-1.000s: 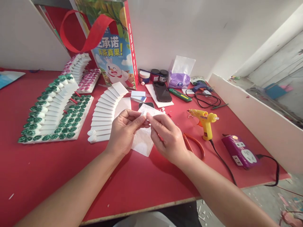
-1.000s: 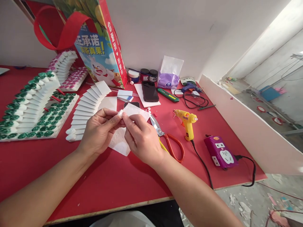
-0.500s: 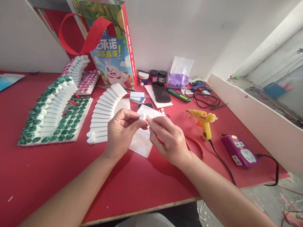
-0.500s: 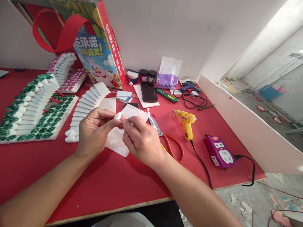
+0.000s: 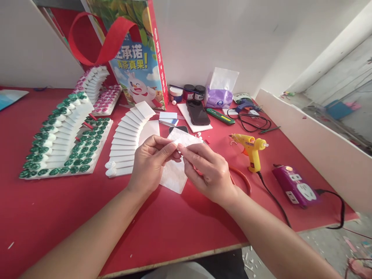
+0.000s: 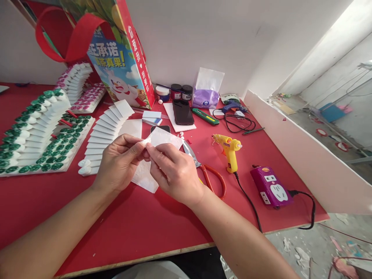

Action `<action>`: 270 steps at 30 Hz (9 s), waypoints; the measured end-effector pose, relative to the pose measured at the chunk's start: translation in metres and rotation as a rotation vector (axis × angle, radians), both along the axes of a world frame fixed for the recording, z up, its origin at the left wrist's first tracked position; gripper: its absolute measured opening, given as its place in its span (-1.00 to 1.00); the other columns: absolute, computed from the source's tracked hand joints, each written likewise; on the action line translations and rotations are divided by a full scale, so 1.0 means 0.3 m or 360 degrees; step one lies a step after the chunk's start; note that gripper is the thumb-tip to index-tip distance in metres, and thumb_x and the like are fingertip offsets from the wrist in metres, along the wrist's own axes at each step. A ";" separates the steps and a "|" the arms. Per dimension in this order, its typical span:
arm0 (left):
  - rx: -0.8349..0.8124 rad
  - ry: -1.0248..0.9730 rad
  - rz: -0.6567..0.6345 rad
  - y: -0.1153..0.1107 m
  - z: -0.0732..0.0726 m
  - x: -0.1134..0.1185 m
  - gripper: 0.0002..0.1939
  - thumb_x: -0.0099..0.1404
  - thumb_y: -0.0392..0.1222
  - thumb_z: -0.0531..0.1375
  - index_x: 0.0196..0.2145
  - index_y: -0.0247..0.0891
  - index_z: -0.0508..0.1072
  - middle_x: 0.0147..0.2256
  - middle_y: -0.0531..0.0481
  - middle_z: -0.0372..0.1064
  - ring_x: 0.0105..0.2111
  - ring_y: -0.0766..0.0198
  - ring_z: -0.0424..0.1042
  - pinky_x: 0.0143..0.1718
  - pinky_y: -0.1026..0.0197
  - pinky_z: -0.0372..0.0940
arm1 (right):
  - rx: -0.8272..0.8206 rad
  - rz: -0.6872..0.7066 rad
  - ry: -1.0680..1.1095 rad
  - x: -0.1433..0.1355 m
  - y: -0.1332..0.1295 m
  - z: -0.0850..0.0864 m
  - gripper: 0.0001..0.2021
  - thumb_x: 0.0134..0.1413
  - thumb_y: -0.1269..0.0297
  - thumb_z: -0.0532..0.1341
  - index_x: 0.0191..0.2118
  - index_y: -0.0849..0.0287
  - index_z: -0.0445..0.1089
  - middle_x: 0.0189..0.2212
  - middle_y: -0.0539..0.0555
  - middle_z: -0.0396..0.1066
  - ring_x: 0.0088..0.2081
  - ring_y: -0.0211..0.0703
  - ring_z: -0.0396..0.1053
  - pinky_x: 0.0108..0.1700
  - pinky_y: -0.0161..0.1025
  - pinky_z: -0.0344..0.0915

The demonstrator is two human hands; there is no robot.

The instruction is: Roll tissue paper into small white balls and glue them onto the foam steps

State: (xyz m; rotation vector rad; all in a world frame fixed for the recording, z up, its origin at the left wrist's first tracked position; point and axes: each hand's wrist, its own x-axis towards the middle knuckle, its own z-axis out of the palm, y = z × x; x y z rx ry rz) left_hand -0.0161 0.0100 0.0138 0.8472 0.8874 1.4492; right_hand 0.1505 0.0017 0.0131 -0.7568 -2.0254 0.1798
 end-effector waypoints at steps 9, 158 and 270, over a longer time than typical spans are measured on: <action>-0.0069 0.0011 -0.0009 0.002 -0.002 0.000 -0.79 0.12 -0.18 0.47 -0.42 -0.26 0.51 -0.51 0.09 0.50 -0.52 0.40 0.45 -0.39 0.31 0.42 | -0.0023 -0.0023 -0.0109 0.010 0.009 -0.002 -0.65 0.34 0.45 0.10 0.15 0.17 0.45 -0.17 0.19 0.49 -0.22 -0.16 0.51 -0.24 -0.23 0.49; -0.0134 0.0150 -0.0285 -0.030 -0.009 0.009 -0.81 0.18 -0.18 0.44 -0.25 -0.26 0.61 -0.34 0.00 0.62 -0.36 0.25 0.61 -0.14 0.17 0.50 | -0.2011 0.0148 0.1234 0.006 0.044 0.074 -0.61 -0.29 0.11 0.56 -0.40 0.21 0.46 -0.51 -0.07 0.40 -0.54 -0.41 0.12 -0.53 -0.34 0.00; -0.0625 -0.0448 -0.0276 -0.016 -0.002 0.021 -0.92 0.14 -0.30 0.42 -0.36 -0.30 0.62 -0.32 -0.03 0.57 -0.27 0.29 0.54 0.06 0.17 0.44 | -0.1712 -0.0030 0.1309 0.001 0.045 0.050 -0.70 -0.09 0.09 0.48 -0.42 0.15 0.43 -0.60 -0.13 0.18 -0.58 -0.39 -0.05 -0.52 -0.28 -0.06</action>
